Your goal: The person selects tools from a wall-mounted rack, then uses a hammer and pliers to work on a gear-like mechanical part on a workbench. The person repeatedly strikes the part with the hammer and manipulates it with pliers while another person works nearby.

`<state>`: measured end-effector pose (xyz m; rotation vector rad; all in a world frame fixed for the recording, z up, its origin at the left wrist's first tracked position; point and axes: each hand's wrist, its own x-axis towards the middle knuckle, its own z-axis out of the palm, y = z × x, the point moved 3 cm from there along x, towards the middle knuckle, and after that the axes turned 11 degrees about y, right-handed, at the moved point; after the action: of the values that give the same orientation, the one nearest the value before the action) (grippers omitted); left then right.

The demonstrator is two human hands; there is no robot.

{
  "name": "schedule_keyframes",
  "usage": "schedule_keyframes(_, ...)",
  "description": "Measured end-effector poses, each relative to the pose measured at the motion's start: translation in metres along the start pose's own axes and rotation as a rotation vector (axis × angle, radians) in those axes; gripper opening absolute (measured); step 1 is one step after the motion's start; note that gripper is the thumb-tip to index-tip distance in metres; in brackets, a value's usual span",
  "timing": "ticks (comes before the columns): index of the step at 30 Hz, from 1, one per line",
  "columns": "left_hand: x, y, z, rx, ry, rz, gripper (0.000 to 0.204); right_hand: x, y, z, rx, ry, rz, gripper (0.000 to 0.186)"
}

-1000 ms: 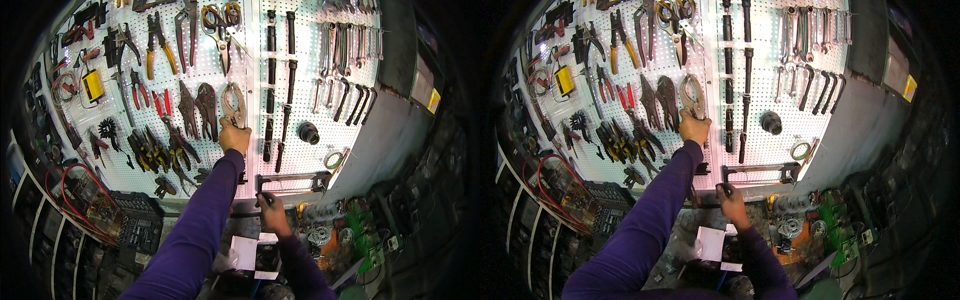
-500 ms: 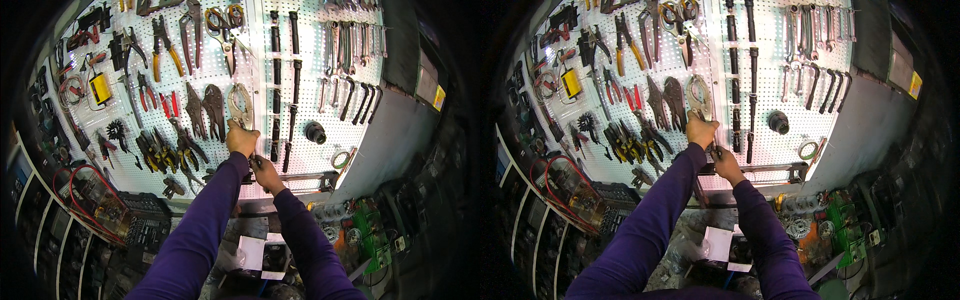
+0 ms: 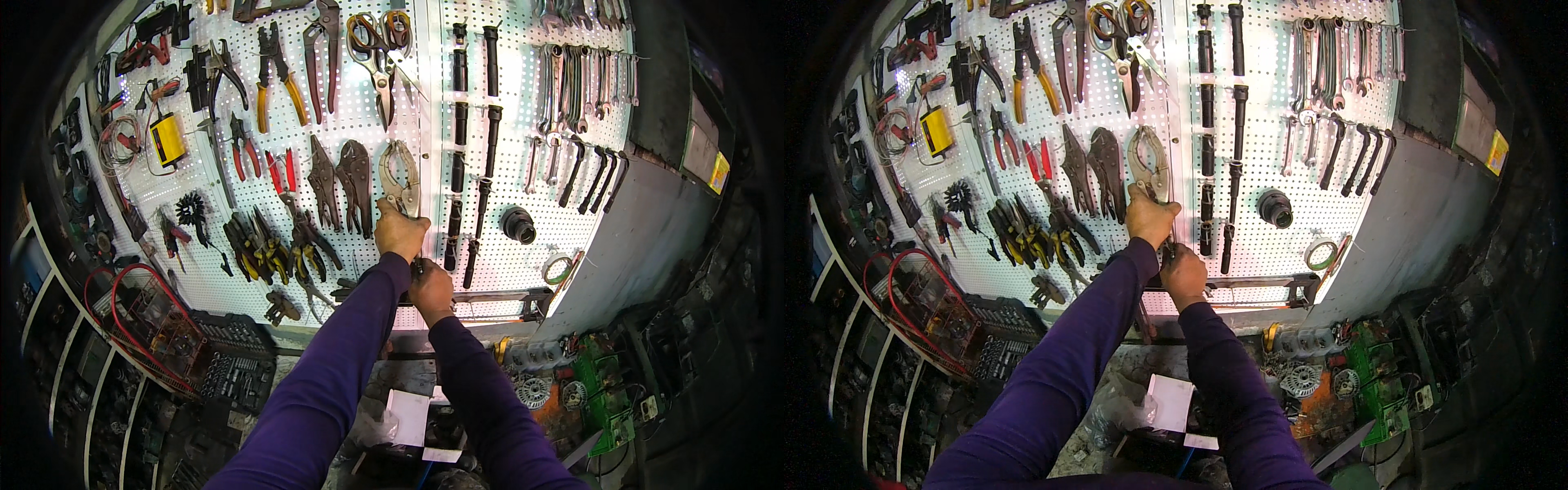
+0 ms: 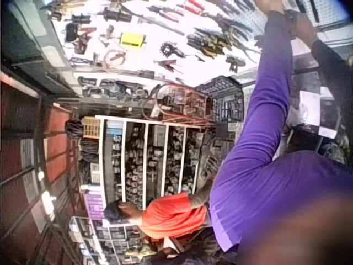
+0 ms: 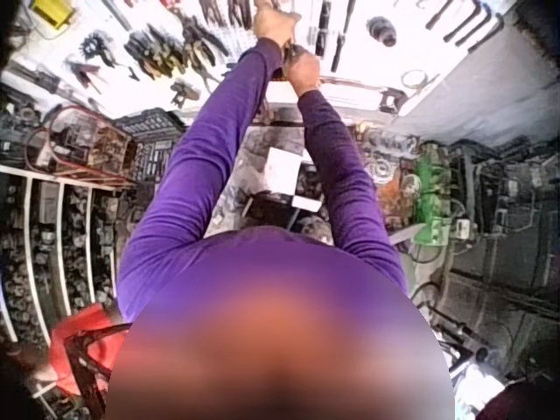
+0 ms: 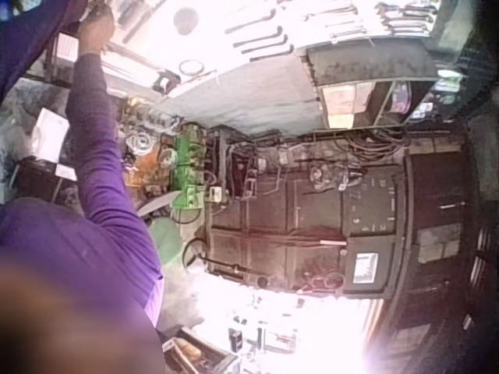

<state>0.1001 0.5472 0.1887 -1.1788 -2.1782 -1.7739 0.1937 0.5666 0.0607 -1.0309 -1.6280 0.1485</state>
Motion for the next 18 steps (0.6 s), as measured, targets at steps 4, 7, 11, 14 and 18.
schedule_keyframes(4,0.002,-0.002,0.0,0.009,0.008,0.013,0.077,-0.005,-0.004,0.005,-0.099,-0.006,0.03,0.022)
schedule_keyframes(7,0.004,-0.005,0.0,0.021,0.007,0.02,0.075,-0.008,-0.005,0.01,-0.044,-0.014,0.03,0.024)
schedule_keyframes(11,0.009,-0.01,-0.004,0.044,-0.004,0.039,0.073,-0.007,0.002,0.02,0.221,-0.13,0.146,0.03)
schedule_keyframes(14,0.009,-0.011,-0.004,0.04,-0.006,0.044,0.072,-0.001,0.006,0.021,0.448,-0.16,0.129,0.031)
schedule_keyframes(18,0.007,-0.008,-0.002,0.047,-0.01,0.026,0.073,0.002,0.009,0.013,0.324,-0.175,0.134,0.029)
